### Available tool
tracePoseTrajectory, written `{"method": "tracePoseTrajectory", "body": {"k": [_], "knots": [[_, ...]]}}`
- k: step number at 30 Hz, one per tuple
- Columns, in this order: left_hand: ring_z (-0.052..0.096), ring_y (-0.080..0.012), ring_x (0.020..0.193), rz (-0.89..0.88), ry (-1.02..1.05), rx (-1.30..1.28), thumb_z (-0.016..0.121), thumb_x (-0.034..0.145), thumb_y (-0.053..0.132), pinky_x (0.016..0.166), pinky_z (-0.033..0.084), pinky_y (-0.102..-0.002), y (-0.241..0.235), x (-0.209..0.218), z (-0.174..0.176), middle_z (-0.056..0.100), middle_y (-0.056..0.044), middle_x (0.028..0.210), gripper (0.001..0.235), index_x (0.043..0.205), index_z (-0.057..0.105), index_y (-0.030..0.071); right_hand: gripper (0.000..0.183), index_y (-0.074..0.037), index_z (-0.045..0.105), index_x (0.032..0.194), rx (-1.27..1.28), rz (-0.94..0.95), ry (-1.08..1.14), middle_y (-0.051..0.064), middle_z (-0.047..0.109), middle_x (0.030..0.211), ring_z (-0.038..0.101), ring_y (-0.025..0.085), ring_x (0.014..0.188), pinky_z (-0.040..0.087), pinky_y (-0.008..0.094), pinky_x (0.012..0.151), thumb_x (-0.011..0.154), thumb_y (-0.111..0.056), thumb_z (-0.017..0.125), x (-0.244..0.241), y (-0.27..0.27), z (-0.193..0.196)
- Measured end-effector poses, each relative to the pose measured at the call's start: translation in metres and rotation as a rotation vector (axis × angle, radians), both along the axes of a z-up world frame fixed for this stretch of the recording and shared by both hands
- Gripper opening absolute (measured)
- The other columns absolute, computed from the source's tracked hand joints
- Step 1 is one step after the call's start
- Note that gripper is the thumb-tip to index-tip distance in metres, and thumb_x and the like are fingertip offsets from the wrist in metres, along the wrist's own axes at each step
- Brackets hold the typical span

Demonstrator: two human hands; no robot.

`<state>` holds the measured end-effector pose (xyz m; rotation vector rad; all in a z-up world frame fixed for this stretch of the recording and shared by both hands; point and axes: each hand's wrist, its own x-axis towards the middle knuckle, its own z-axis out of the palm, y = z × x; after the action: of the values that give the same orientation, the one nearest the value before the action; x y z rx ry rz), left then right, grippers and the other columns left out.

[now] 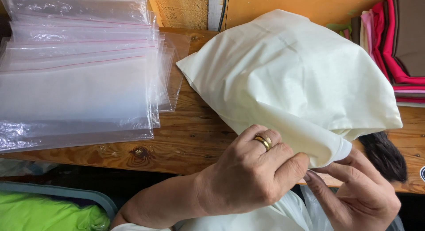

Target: The person fills a white pillowcase with white fluffy material by hand. They then seal the opening and repeatedly pat, press, and smooth the pillow to distribute the filling evenly and shape it into a square form.

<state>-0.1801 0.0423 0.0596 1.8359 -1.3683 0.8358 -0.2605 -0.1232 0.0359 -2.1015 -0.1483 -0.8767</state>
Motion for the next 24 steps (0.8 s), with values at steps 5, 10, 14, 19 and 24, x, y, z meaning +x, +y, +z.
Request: {"method": "tracePoseTrajectory", "body": {"k": [5,10,14,19,24], "knots": [[0.05,-0.0289,0.067,-0.05,-0.045,-0.037,0.046,0.093,-0.011,0.08,0.051,-0.046,0.003,-0.005,0.005,0.047,-0.013,0.072,0.025,0.071,0.05,-0.001,0.013,0.004,0.061,0.074,-0.051,0.032,0.123,0.015,0.056,0.069,0.051,0.017,0.061,0.04,0.022,0.061,0.067,-0.002,0.07,-0.003,0.002,0.017],[0.055,-0.0304,0.078,-0.091,-0.051,-0.004,0.049,0.096,-0.006,0.098,0.048,-0.055,0.009,-0.002,0.01,0.054,-0.015,0.077,0.024,0.075,0.055,0.0,0.01,0.001,0.056,0.069,-0.053,0.095,0.202,0.009,0.058,0.069,0.049,0.019,0.07,0.039,0.031,0.083,0.075,-0.002,0.064,0.008,-0.017,0.021],[0.06,-0.0427,0.107,-0.238,0.163,-0.013,0.058,0.094,0.001,0.104,0.027,-0.074,0.019,0.01,0.013,0.065,-0.02,0.101,0.015,0.081,0.056,-0.007,0.013,0.003,0.054,0.078,-0.027,-0.078,0.279,0.014,0.063,0.089,0.058,0.025,0.101,0.045,0.033,0.098,0.085,0.006,0.064,0.012,-0.04,0.012],[0.062,-0.0337,0.115,-0.613,0.607,-0.03,0.062,0.091,0.006,0.12,0.025,-0.064,0.05,0.032,0.001,0.066,-0.004,0.099,0.01,0.09,0.052,0.007,0.013,0.0,0.059,0.086,-0.106,-0.272,0.308,0.012,0.063,0.101,0.051,0.023,0.112,0.042,0.032,0.088,0.095,0.004,0.068,0.023,-0.1,-0.018],[0.069,-0.0218,0.096,-0.785,0.809,-0.029,0.062,0.089,0.01,0.12,0.03,-0.051,0.075,0.05,0.001,0.067,-0.004,0.09,0.01,0.084,0.054,0.009,0.016,-0.002,0.057,0.096,-0.18,-0.406,0.278,0.01,0.054,0.117,0.05,0.023,0.121,0.042,0.033,0.09,0.101,0.0,0.071,0.031,-0.185,-0.073]]}}
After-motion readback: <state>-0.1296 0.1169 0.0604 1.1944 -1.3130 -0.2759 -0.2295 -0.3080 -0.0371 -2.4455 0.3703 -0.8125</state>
